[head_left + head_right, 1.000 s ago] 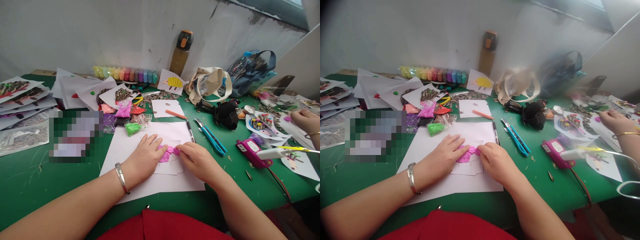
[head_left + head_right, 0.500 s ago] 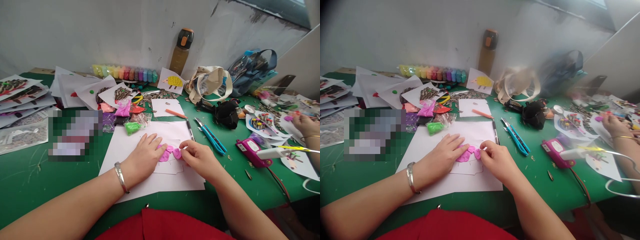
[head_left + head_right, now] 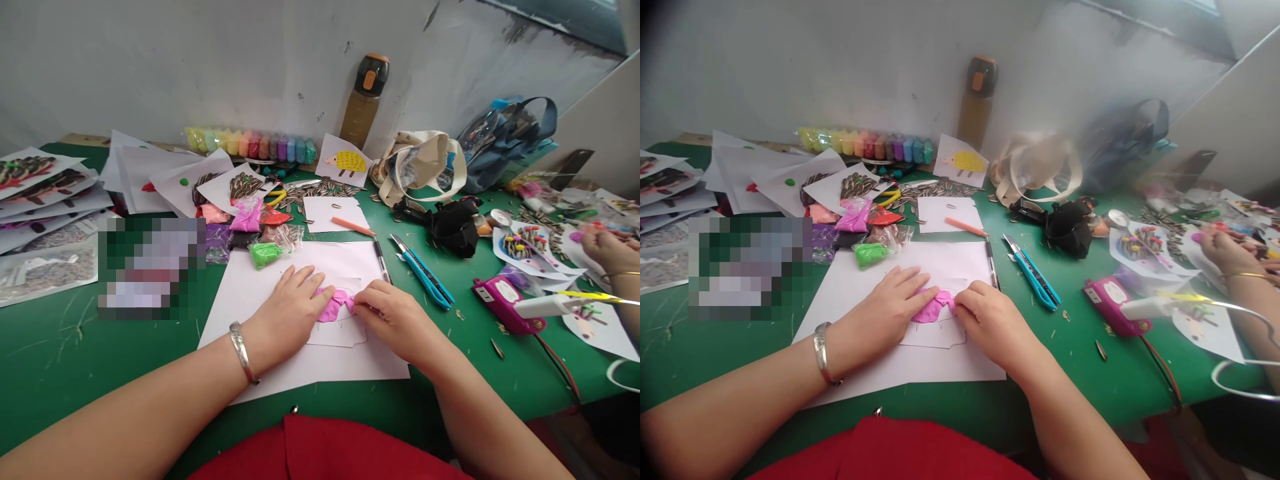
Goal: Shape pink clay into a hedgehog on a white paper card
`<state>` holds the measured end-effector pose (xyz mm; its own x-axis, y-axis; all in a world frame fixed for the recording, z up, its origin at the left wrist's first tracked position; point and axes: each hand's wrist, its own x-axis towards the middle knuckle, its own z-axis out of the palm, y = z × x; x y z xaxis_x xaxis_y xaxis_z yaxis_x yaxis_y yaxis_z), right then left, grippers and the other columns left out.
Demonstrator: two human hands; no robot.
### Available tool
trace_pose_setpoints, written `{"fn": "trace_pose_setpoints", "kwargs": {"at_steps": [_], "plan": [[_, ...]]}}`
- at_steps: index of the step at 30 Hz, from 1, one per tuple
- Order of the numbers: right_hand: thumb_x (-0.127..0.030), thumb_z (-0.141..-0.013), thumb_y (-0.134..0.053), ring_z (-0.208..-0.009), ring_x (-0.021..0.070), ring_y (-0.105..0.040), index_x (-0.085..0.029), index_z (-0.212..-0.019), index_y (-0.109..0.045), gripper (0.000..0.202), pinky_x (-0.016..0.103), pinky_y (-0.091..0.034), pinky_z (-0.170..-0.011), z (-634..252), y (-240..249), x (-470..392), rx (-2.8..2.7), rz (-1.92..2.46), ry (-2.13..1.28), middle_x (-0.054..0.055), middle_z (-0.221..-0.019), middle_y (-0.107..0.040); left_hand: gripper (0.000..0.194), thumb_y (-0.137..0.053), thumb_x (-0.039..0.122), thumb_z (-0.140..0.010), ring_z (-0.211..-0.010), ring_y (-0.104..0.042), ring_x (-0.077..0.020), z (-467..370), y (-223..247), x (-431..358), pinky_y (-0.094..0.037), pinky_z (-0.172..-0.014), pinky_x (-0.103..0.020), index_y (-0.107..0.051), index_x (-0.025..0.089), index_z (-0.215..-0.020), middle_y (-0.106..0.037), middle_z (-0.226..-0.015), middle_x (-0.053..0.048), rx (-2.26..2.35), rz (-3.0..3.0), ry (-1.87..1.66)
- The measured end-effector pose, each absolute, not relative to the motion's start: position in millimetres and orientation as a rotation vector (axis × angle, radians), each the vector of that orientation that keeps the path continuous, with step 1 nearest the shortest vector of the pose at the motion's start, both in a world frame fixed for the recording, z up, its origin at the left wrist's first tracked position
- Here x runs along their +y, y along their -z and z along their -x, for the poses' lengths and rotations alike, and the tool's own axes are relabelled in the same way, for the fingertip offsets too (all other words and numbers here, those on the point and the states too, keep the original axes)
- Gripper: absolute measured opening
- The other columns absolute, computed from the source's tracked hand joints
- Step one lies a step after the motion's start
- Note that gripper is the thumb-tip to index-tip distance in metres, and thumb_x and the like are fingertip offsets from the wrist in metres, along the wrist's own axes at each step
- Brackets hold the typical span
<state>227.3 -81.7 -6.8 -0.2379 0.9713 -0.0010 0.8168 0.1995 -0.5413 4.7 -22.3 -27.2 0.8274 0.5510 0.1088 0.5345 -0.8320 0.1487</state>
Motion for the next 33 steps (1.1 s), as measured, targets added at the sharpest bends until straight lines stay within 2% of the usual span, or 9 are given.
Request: {"fn": "trace_pose_setpoints", "kwargs": {"at_steps": [9, 12, 16, 22, 27, 33], "plan": [[-0.020, -0.097, -0.055, -0.078, 0.0168, -0.063, -0.019, -0.093, -0.073, 0.018, 0.026, -0.045, -0.071, -211, 19, -83, -2.192, 1.534, -0.462, 0.005, -0.083, -0.067, 0.048, -0.041, 0.000, -0.090, -0.130, -0.046, -0.0372, -5, 28, -22, -0.039, -0.108, -0.061, -0.061, 0.012, -0.132, -0.058, -0.137, -0.017, 0.867, -2.874, -0.225], [-0.020, -0.098, -0.051, -0.078, 0.0173, -0.064, -0.019, -0.096, -0.072, 0.021, 0.027, -0.045, -0.070, -212, 16, -86, -2.220, 1.525, -0.499, 0.005, -0.083, -0.069, 0.048, -0.041, 0.000, -0.090, -0.130, -0.046, -0.0369, -5, 28, -23, -0.039, -0.108, -0.061, -0.061, 0.013, -0.132, -0.057, -0.138, -0.016, 0.866, -2.872, -0.227], [-0.020, -0.098, -0.049, -0.068, 0.0132, -0.061, -0.021, -0.107, -0.067, 0.020, 0.025, -0.043, -0.062, -221, 5, -88, -2.116, 1.587, -0.684, 0.000, -0.079, -0.069, 0.049, -0.042, 0.000, -0.090, -0.131, -0.046, -0.0372, -4, 28, -23, -0.039, -0.108, -0.061, -0.060, 0.013, -0.133, -0.058, -0.137, -0.017, 0.872, -2.884, -0.228], [-0.009, -0.093, -0.049, -0.087, 0.0133, -0.065, -0.024, -0.108, -0.072, 0.031, 0.025, -0.049, -0.078, -235, 1, -85, -2.144, 1.342, -0.753, 0.002, -0.097, -0.070, 0.048, -0.043, 0.001, -0.090, -0.131, -0.046, -0.0365, -4, 29, -23, -0.039, -0.108, -0.061, -0.060, 0.013, -0.134, -0.057, -0.138, -0.017, 0.859, -2.904, -0.237], [-0.006, -0.090, -0.048, -0.086, 0.0153, -0.061, -0.024, -0.115, -0.072, 0.039, 0.028, -0.050, -0.076, -239, 1, -85, -2.225, 1.332, -0.688, 0.005, -0.095, -0.064, 0.048, -0.042, 0.001, -0.091, -0.131, -0.047, -0.0364, -4, 29, -23, -0.040, -0.108, -0.061, -0.060, 0.013, -0.133, -0.057, -0.138, -0.017, 0.864, -2.905, -0.239], [-0.007, -0.093, -0.044, -0.088, 0.0200, -0.058, -0.025, -0.121, -0.070, 0.042, 0.033, -0.048, -0.077, -231, 0, -89, -2.521, 1.447, -0.584, 0.008, -0.097, -0.063, 0.047, -0.043, 0.001, -0.091, -0.131, -0.047, -0.0367, -4, 28, -22, -0.040, -0.108, -0.062, -0.061, 0.013, -0.133, -0.057, -0.138, -0.017, 0.862, -2.893, -0.236]]}}
